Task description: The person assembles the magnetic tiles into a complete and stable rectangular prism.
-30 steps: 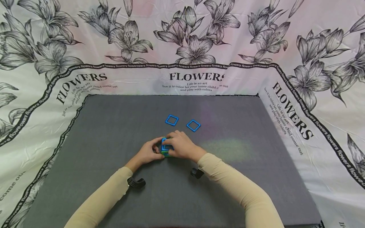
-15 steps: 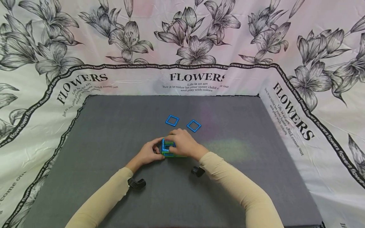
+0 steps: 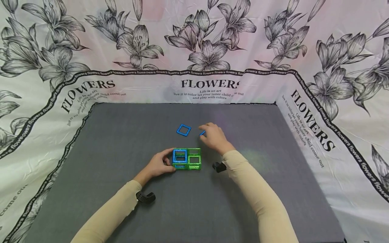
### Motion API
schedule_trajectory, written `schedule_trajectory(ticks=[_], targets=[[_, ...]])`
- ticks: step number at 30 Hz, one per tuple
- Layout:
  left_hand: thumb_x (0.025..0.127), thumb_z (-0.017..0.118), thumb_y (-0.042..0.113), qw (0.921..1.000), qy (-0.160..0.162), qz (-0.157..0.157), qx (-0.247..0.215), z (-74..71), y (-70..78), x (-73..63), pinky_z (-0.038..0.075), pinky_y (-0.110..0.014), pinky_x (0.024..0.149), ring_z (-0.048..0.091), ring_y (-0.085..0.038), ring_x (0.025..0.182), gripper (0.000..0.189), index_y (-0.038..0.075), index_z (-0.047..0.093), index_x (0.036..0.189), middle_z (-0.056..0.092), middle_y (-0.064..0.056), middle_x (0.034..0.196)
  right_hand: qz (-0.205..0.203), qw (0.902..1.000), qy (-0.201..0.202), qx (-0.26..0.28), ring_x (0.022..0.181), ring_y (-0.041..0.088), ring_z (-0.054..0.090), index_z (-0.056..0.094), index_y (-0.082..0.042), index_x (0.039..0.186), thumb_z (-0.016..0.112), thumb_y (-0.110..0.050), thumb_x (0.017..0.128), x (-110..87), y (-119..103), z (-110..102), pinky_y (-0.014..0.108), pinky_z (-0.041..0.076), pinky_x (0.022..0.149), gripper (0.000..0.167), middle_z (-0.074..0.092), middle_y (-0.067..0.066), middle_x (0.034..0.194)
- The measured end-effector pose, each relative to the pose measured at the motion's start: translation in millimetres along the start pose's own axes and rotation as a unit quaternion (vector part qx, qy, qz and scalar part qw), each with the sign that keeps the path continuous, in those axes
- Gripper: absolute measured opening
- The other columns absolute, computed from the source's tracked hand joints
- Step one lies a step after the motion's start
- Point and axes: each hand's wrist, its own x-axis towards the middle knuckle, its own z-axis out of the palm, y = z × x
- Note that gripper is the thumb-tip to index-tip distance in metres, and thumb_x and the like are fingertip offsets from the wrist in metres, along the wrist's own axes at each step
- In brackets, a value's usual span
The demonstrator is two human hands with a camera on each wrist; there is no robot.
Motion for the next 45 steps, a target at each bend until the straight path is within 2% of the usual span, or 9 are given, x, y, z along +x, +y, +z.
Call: schedule_trajectory(ticks=[8, 13, 23, 29, 33, 39, 45], targets=[[0.072, 0.086, 0.017, 0.9999, 0.004, 0.009, 0.003, -0.8, -1.3, 2.4, 0.044, -0.025, 0.067, 0.053, -0.009, 0.067, 0.086, 0.011, 0.050, 0.150, 0.062, -0.002, 0.076, 0.060, 0.9977, -0.025, -0.018, 0.133, 0.050, 0.051, 0.059, -0.005, 0.142, 0.065, -0.016, 0.095, 4.3, 25.6, 20.1, 0.061, 0.047, 0.105, 0.049, 0.051, 0.030, 0.146], [0.073, 0.085, 0.017, 0.9999, 0.002, 0.011, 0.006, -0.9, -2.2, 2.5, 0.044, -0.025, 0.067, 0.053, -0.009, 0.068, 0.085, 0.012, 0.050, 0.150, 0.061, -0.002, 0.077, 0.076, 0.9953, -0.046, -0.038, 0.135, 0.052, 0.048, 0.054, -0.008, 0.147, 0.064, -0.020, 0.097, 6.5, 30.9, 35.8, 0.063, 0.047, 0.104, 0.052, 0.046, 0.030, 0.151], [0.072, 0.085, 0.017, 0.9998, 0.010, 0.017, 0.009, 1.2, -3.0, 3.8, 0.043, -0.023, 0.065, 0.053, -0.007, 0.066, 0.085, 0.012, 0.051, 0.150, 0.060, 0.001, 0.075, 0.068, 0.9942, -0.040, -0.073, 0.133, 0.050, 0.052, 0.056, -0.011, 0.146, 0.062, -0.021, 0.099, 6.5, 28.1, 45.6, 0.063, 0.048, 0.102, 0.049, 0.048, 0.028, 0.150], [0.072, 0.085, 0.017, 0.9998, 0.011, 0.015, 0.003, 2.4, -3.9, 1.0, 0.043, -0.024, 0.066, 0.052, -0.008, 0.067, 0.085, 0.011, 0.051, 0.150, 0.060, 0.000, 0.076, 0.043, 0.9948, -0.010, -0.092, 0.118, 0.050, 0.060, 0.068, -0.011, 0.134, 0.064, -0.012, 0.096, -1.5, 27.0, 47.4, 0.063, 0.054, 0.090, 0.038, 0.059, 0.028, 0.138], [0.073, 0.085, 0.015, 1.0000, 0.007, 0.006, -0.002, 3.6, -5.6, -3.9, 0.043, -0.023, 0.065, 0.052, -0.008, 0.066, 0.086, 0.011, 0.050, 0.151, 0.060, 0.000, 0.075, 0.030, 0.9956, -0.007, -0.088, 0.115, 0.050, 0.061, 0.071, -0.011, 0.129, 0.063, -0.007, 0.095, -9.1, 24.9, 50.5, 0.062, 0.055, 0.086, 0.036, 0.061, 0.028, 0.136], [0.073, 0.085, 0.014, 0.9999, 0.013, 0.006, -0.004, 4.8, -4.4, -6.1, 0.043, -0.023, 0.064, 0.052, -0.008, 0.065, 0.085, 0.011, 0.050, 0.151, 0.060, -0.001, 0.075, 0.034, 0.9957, -0.013, -0.085, 0.119, 0.051, 0.059, 0.069, -0.012, 0.132, 0.064, -0.011, 0.096, -16.1, 25.3, 52.0, 0.063, 0.054, 0.090, 0.036, 0.059, 0.028, 0.138], [0.073, 0.085, 0.015, 0.9999, 0.013, 0.008, -0.003, 4.5, -2.6, -3.1, 0.043, -0.023, 0.064, 0.052, -0.008, 0.066, 0.085, 0.011, 0.050, 0.151, 0.060, 0.000, 0.075, 0.042, 0.9941, -0.006, -0.100, 0.114, 0.050, 0.062, 0.071, -0.014, 0.130, 0.068, -0.013, 0.095, -21.9, 26.4, 49.2, 0.062, 0.054, 0.085, 0.035, 0.063, 0.027, 0.134]])
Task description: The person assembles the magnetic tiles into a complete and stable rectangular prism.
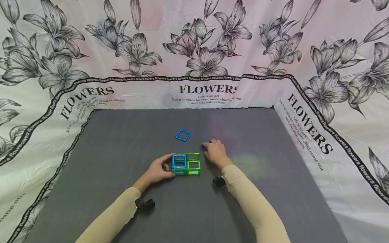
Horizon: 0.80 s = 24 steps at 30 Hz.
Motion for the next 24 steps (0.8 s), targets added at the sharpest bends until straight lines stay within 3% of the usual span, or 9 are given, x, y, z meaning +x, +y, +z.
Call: schedule_trajectory(ticks=[10, 24], targets=[[0.073, 0.085, 0.013, 1.0000, -0.003, 0.002, -0.003, 0.9, -1.8, 0.9, 0.043, -0.023, 0.065, 0.052, -0.007, 0.065, 0.085, 0.010, 0.050, 0.150, 0.059, -0.001, 0.075, -0.045, 0.9985, 0.016, 0.027, 0.102, 0.046, 0.061, 0.073, -0.010, 0.125, 0.068, -0.008, 0.092, -15.0, 1.1, -4.2, 0.058, 0.052, 0.080, 0.034, 0.066, 0.028, 0.125], [0.073, 0.085, 0.012, 1.0000, -0.001, -0.004, -0.008, 1.0, 0.2, 0.6, 0.043, -0.023, 0.062, 0.052, -0.007, 0.063, 0.085, 0.012, 0.050, 0.151, 0.059, 0.000, 0.073, -0.081, 0.9938, 0.020, 0.074, 0.115, 0.045, 0.060, 0.073, -0.006, 0.125, 0.070, -0.010, 0.092, -19.0, 0.2, -20.5, 0.058, 0.050, 0.095, 0.033, 0.064, 0.026, 0.131]])
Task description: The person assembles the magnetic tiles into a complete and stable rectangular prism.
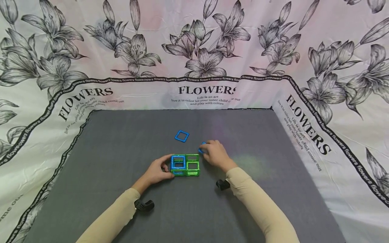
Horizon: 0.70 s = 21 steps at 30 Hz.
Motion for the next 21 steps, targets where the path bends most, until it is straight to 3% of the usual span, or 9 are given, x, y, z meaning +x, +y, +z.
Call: schedule_trajectory(ticks=[8, 14, 21], targets=[[0.073, 0.084, 0.013, 1.0000, 0.002, -0.003, -0.002, -0.7, -0.5, -0.5, 0.043, -0.023, 0.063, 0.052, -0.008, 0.065, 0.084, 0.012, 0.051, 0.151, 0.059, 0.000, 0.073, -0.016, 0.9997, -0.005, 0.016, 0.123, 0.043, 0.057, 0.072, -0.010, 0.127, 0.068, -0.011, 0.093, 4.4, -17.3, -25.5, 0.057, 0.050, 0.100, 0.035, 0.062, 0.023, 0.138], [0.074, 0.084, 0.013, 1.0000, 0.002, -0.005, -0.003, -0.8, 0.5, -0.9, 0.042, -0.024, 0.063, 0.052, -0.009, 0.066, 0.084, 0.013, 0.051, 0.151, 0.059, 0.000, 0.074, -0.065, 0.9978, -0.002, 0.009, 0.120, 0.041, 0.060, 0.076, -0.012, 0.119, 0.067, -0.009, 0.087, 0.7, -35.6, -34.3, 0.056, 0.052, 0.095, 0.034, 0.066, 0.020, 0.133], [0.074, 0.084, 0.013, 1.0000, -0.001, 0.005, -0.003, 0.0, 0.9, -2.0, 0.043, -0.024, 0.062, 0.052, -0.008, 0.063, 0.084, 0.010, 0.049, 0.151, 0.062, -0.002, 0.074, -0.127, 0.9915, -0.026, -0.009, 0.112, 0.036, 0.062, 0.077, -0.012, 0.118, 0.070, -0.010, 0.083, -5.9, -52.8, -34.0, 0.052, 0.053, 0.092, 0.036, 0.067, 0.018, 0.129]])
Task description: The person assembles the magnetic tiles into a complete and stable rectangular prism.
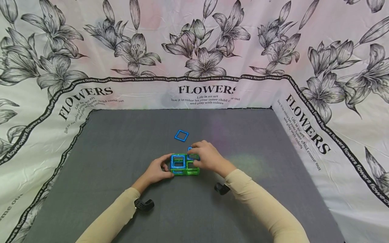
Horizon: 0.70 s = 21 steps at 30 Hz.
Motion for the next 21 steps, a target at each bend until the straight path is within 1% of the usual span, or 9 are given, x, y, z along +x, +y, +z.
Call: schedule_trajectory(ticks=[5, 9, 15, 21], targets=[[0.075, 0.084, 0.014, 1.0000, -0.003, -0.002, 0.005, 0.3, -0.6, 0.0, 0.044, -0.023, 0.062, 0.052, -0.007, 0.063, 0.084, 0.012, 0.049, 0.152, 0.062, -0.001, 0.075, -0.017, 0.9997, -0.018, -0.003, 0.110, 0.034, 0.061, 0.077, -0.014, 0.118, 0.071, -0.011, 0.083, -2.9, -6.3, 2.9, 0.051, 0.053, 0.090, 0.036, 0.067, 0.017, 0.129], [0.075, 0.083, 0.014, 1.0000, -0.003, 0.002, 0.002, 0.5, -0.9, -0.3, 0.044, -0.024, 0.061, 0.052, -0.007, 0.063, 0.084, 0.011, 0.049, 0.151, 0.062, -0.002, 0.075, -0.023, 0.9994, -0.024, -0.007, 0.108, 0.033, 0.060, 0.077, -0.015, 0.118, 0.070, -0.011, 0.082, -4.8, -8.0, 6.7, 0.050, 0.052, 0.088, 0.037, 0.067, 0.016, 0.128], [0.074, 0.084, 0.013, 1.0000, -0.002, 0.000, -0.003, 0.1, -1.3, -0.5, 0.044, -0.024, 0.061, 0.052, -0.007, 0.062, 0.084, 0.011, 0.050, 0.150, 0.062, -0.002, 0.074, -0.023, 0.9994, -0.026, -0.007, 0.108, 0.032, 0.060, 0.077, -0.014, 0.117, 0.070, -0.010, 0.081, -5.7, -8.9, 11.0, 0.050, 0.051, 0.087, 0.037, 0.068, 0.016, 0.127], [0.074, 0.084, 0.013, 1.0000, 0.000, -0.005, 0.003, -0.3, -0.2, 0.1, 0.044, -0.023, 0.062, 0.053, -0.008, 0.063, 0.083, 0.012, 0.050, 0.151, 0.062, -0.001, 0.074, -0.020, 0.9993, -0.030, -0.004, 0.109, 0.033, 0.060, 0.077, -0.014, 0.117, 0.070, -0.010, 0.081, -4.7, -8.6, 13.5, 0.052, 0.051, 0.089, 0.037, 0.068, 0.016, 0.128]])
